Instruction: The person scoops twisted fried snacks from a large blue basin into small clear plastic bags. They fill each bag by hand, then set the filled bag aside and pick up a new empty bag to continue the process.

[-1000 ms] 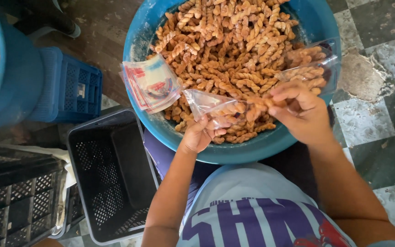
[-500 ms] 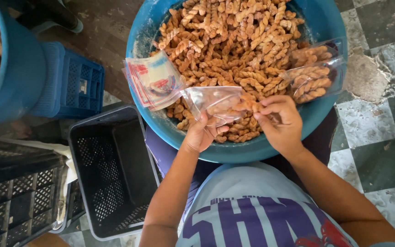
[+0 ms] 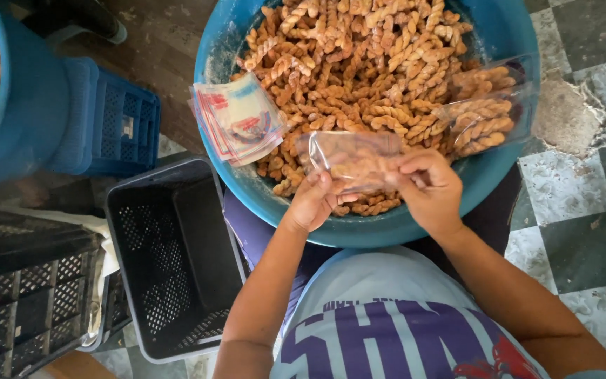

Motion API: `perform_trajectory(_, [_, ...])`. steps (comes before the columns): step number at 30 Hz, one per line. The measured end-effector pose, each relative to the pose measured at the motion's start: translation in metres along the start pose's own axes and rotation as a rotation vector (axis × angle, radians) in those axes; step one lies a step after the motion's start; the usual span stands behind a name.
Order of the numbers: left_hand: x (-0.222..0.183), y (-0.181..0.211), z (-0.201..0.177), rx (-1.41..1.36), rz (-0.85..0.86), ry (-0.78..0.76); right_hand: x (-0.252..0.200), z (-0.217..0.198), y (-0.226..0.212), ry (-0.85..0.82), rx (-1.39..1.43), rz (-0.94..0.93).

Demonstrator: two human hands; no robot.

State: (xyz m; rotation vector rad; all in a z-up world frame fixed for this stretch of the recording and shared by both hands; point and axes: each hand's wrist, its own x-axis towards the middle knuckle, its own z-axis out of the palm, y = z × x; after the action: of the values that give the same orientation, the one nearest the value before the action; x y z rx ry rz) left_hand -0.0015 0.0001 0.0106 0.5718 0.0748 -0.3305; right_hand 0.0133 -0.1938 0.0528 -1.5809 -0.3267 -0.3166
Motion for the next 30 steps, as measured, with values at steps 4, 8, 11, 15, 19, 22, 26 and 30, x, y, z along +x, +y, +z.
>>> perform_trajectory(4, [0.008, -0.012, -0.019, -0.01, -0.023, -0.005, -0.004, -0.004, 0.01, 0.002, 0.003, 0.016])
perform_trajectory(8, [0.009, -0.016, -0.029, 0.089, -0.056, -0.091, 0.0, 0.006, 0.003, -0.029, -0.178, -0.052])
perform_trajectory(11, [0.006, -0.014, -0.02, 0.142, -0.041, -0.076, 0.01, 0.015, -0.007, -0.094, -0.274, -0.125])
perform_trajectory(15, [0.01, -0.02, -0.032, 0.209, -0.001, -0.024, 0.024, 0.009, -0.019, -0.196, -0.309, -0.131])
perform_trajectory(19, [0.007, -0.007, -0.004, 0.205, 0.015, -0.036, 0.027, 0.014, -0.026, -0.275, -0.339, -0.237])
perform_trajectory(22, [0.007, -0.006, -0.002, 0.202, 0.016, -0.022, 0.024, 0.014, -0.023, -0.172, -0.232, -0.217])
perform_trajectory(26, [0.005, -0.005, -0.001, 0.194, 0.079, -0.016, 0.016, 0.01, -0.006, -0.242, -0.275, -0.092])
perform_trajectory(30, [0.004, -0.02, -0.035, 0.201, 0.071, 0.054, 0.03, 0.011, -0.018, -0.37, -0.168, -0.008])
